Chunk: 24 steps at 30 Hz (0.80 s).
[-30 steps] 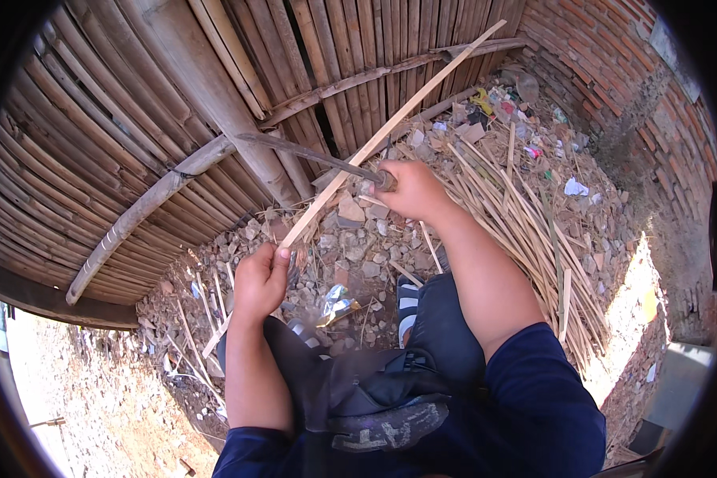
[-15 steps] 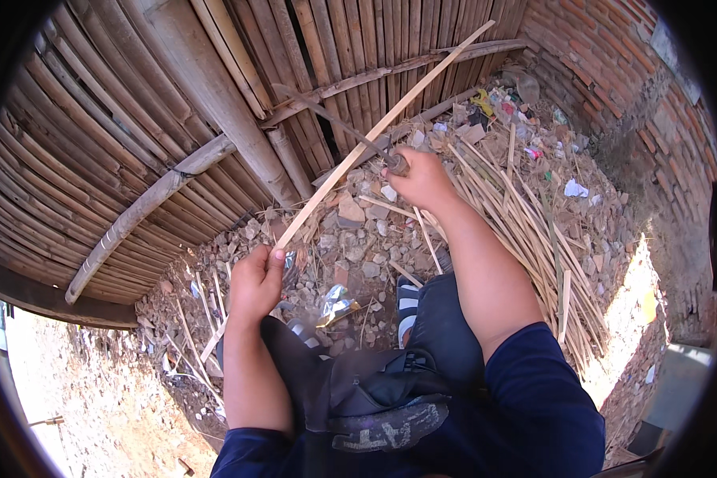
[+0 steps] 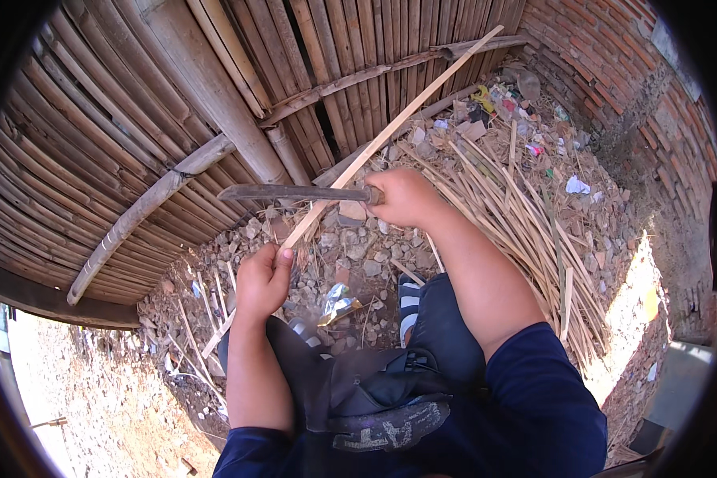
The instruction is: The person shaves a thin bamboo strip using a machete while sitting on the ground, removing outer layers to thin the material.
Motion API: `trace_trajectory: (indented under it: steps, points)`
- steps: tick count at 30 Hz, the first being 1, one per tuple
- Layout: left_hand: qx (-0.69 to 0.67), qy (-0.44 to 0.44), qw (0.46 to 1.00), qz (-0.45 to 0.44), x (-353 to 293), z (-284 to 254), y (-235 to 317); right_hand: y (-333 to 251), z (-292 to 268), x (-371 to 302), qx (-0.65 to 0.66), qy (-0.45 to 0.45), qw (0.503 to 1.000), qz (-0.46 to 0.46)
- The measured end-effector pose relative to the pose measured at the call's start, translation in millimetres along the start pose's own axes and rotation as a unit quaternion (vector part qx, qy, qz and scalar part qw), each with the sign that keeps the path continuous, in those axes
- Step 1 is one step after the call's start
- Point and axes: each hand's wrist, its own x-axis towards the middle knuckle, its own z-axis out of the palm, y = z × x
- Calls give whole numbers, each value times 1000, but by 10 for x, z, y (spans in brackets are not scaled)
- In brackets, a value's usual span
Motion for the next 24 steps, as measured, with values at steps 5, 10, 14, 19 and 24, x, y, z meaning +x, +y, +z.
trace_trajectory:
  steps: [5, 10, 14, 19, 24]
  points:
    - [-20, 4, 999, -38, 11, -46, 66, 289, -145, -11, 80, 87, 986, 115]
    - [9, 22, 1000, -18, 12, -37, 122, 263, -103, -37, 114, 129, 977, 129]
    - [13, 25, 999, -29, 11, -12, 90, -27, -60, -37, 35, 24, 999, 33]
    - [-2, 11, 1000, -20, 2, -30, 41, -13, -50, -21, 3, 35, 999, 3]
    - [-34, 3, 998, -48, 9, -93, 90, 280, -155, -24, 107, 165, 970, 141]
